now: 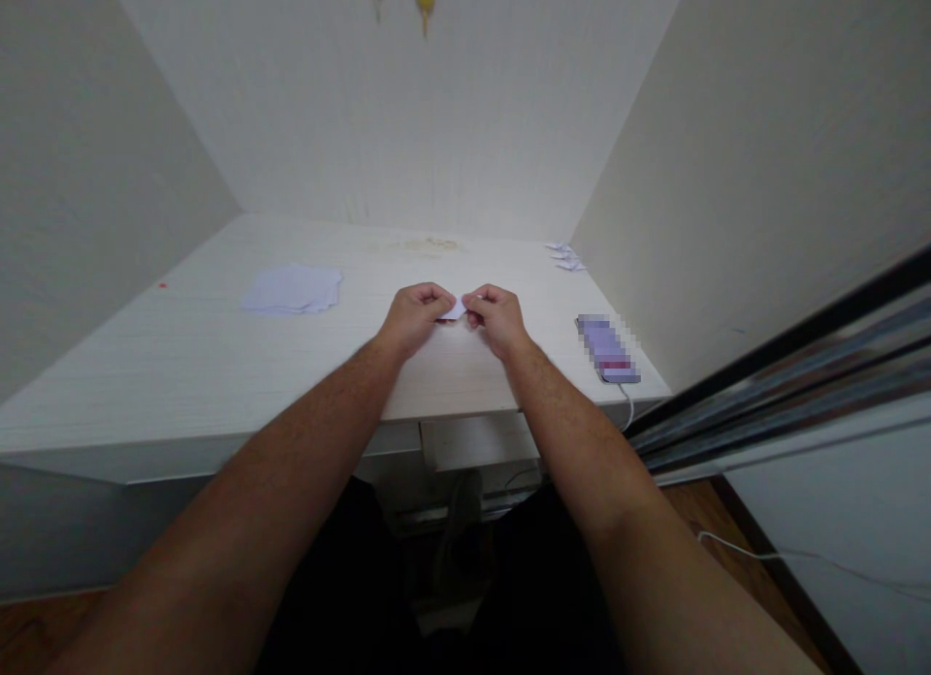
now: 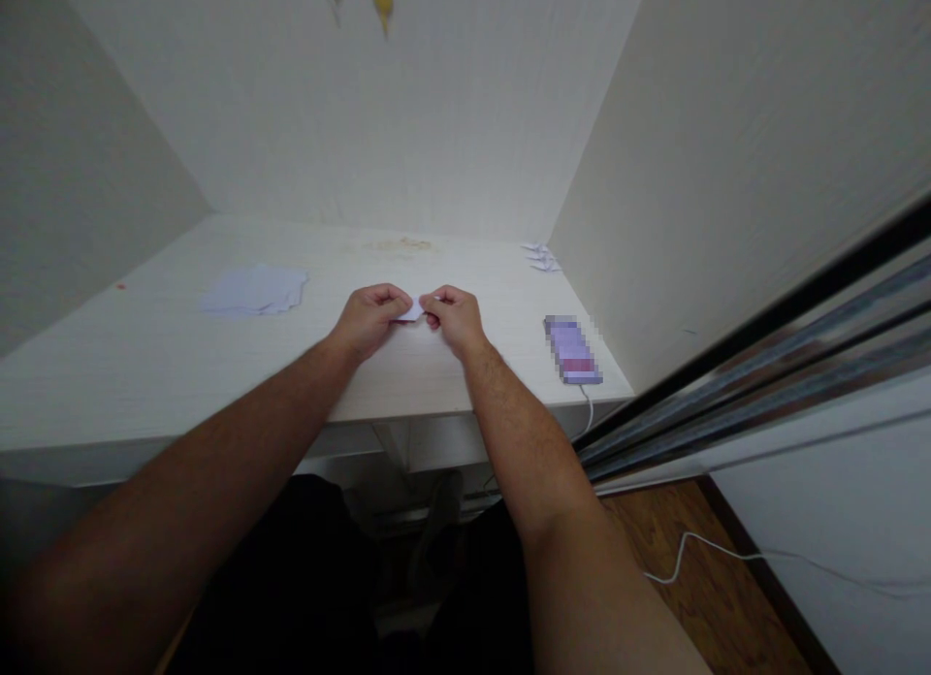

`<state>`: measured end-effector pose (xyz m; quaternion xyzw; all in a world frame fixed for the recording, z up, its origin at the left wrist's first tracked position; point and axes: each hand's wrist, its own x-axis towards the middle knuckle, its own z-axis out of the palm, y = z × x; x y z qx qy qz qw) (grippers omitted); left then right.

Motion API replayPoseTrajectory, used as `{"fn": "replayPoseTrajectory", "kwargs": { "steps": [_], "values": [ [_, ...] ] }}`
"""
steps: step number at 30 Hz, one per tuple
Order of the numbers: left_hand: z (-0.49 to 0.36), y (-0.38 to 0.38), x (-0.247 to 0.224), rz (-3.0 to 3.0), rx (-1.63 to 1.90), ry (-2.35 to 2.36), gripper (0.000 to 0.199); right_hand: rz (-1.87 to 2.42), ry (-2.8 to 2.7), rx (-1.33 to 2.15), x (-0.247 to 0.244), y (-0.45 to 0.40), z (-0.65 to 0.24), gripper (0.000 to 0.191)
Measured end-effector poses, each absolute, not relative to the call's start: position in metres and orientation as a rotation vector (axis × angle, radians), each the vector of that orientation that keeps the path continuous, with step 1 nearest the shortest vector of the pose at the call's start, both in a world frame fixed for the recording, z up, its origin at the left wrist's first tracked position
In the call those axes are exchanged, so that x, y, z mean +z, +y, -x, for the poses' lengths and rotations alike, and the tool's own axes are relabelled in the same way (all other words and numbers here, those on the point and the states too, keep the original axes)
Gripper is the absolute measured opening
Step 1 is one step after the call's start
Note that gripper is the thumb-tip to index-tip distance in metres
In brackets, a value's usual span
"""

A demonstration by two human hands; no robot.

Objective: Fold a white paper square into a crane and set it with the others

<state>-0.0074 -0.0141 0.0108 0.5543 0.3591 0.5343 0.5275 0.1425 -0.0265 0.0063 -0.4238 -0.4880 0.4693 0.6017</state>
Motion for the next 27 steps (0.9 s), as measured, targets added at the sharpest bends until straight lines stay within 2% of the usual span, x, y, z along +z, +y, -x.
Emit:
{"fn": "replayPoseTrajectory", "kwargs": {
  "steps": [5,13,20,27],
  "values": [
    [0.0081,-0.0181,0.0130,-1.452,1.152,0.901,0.024,0.978,-1.140,1.063,0.0060,-0.0259,-0.1438,0.025],
    [0.0113,-0.0222,0.0196,-1.712,0.999,1.152,0.018,0.997,-1.169,1.038,0.0069,-0.0266,-0.1422,0.027],
    [0.0107,-0.0176,0.0143,-1.612,1.006,1.063,0.014,0.998,-1.168,1.045,0.0054,-0.0252,-0.1424,0.023],
    [0.0096,-0.0150,0.0104,-1.541,1.105,0.986,0.021,0.958,-1.227,1.094,0.0026,-0.0242,-0.1429,0.036]
  ]
}}
